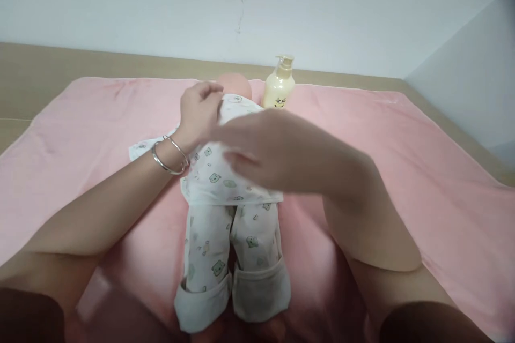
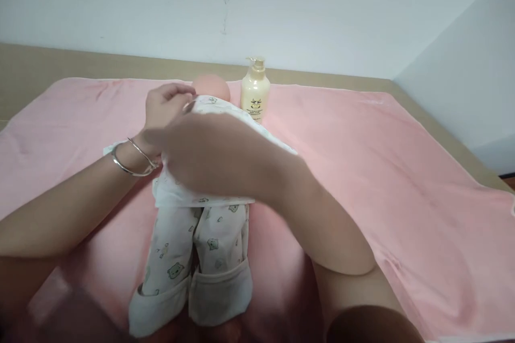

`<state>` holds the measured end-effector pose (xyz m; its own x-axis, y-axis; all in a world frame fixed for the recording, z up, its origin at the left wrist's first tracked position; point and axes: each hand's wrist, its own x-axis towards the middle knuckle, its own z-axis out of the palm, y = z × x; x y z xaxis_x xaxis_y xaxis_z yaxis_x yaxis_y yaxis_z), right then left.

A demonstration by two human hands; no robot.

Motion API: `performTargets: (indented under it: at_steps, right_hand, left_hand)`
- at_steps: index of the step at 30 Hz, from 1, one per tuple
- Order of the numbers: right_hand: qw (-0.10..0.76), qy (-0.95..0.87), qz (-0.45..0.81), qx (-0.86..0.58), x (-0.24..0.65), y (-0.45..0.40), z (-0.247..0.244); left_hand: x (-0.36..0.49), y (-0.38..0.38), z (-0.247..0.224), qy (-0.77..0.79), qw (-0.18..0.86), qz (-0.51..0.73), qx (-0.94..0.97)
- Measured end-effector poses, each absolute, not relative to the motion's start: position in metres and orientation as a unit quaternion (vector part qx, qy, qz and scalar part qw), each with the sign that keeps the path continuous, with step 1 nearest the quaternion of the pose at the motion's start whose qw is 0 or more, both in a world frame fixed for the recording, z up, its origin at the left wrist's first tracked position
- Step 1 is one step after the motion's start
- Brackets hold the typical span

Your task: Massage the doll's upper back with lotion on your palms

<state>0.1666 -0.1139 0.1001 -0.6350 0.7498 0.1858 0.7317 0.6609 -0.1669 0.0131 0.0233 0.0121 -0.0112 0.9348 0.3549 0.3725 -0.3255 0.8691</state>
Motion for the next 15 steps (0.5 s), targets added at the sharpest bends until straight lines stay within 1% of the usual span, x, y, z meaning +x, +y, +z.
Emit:
performTargets:
  at_steps: [1, 4, 6, 7, 9, 11, 15]
  right_hand:
    - [0.13, -0.892, 0.019, -0.432, 0.172, -0.092, 0.102]
    - [0.244, -0.786, -0.049, -0.566, 0.195, -0.047, 0.098]
    - [0.301, -0.735, -0.102, -0.6, 0.21, -0.029, 0.09]
    - [0.321, -0.72, -0.109, -0.605, 0.216, -0.022, 0.085]
    - [0.334, -0.719, -0.091, -0.602, 0.223, -0.011, 0.076]
    - [0.324, -0.734, -0.063, -0.594, 0.227, 0.0, 0.067]
    - [0.287, -0.76, -0.031, -0.582, 0.229, 0.018, 0.05]
  left_hand:
    - [0.021, 0.027, 0.02, 0.487, 0.315, 0.509, 0.636]
    - [0.046, 0.046, 0.037, 0.464, 0.395, 0.499, 0.616]
    - [0.063, 0.065, 0.042, 0.469, 0.405, 0.474, 0.626]
    - [0.071, 0.076, 0.041, 0.467, 0.405, 0.463, 0.636]
    - [0.084, 0.098, 0.037, 0.455, 0.399, 0.439, 0.664]
    - [0.094, 0.117, 0.03, 0.435, 0.384, 0.428, 0.693]
    - [0.107, 0.136, 0.022, 0.398, 0.335, 0.473, 0.711]
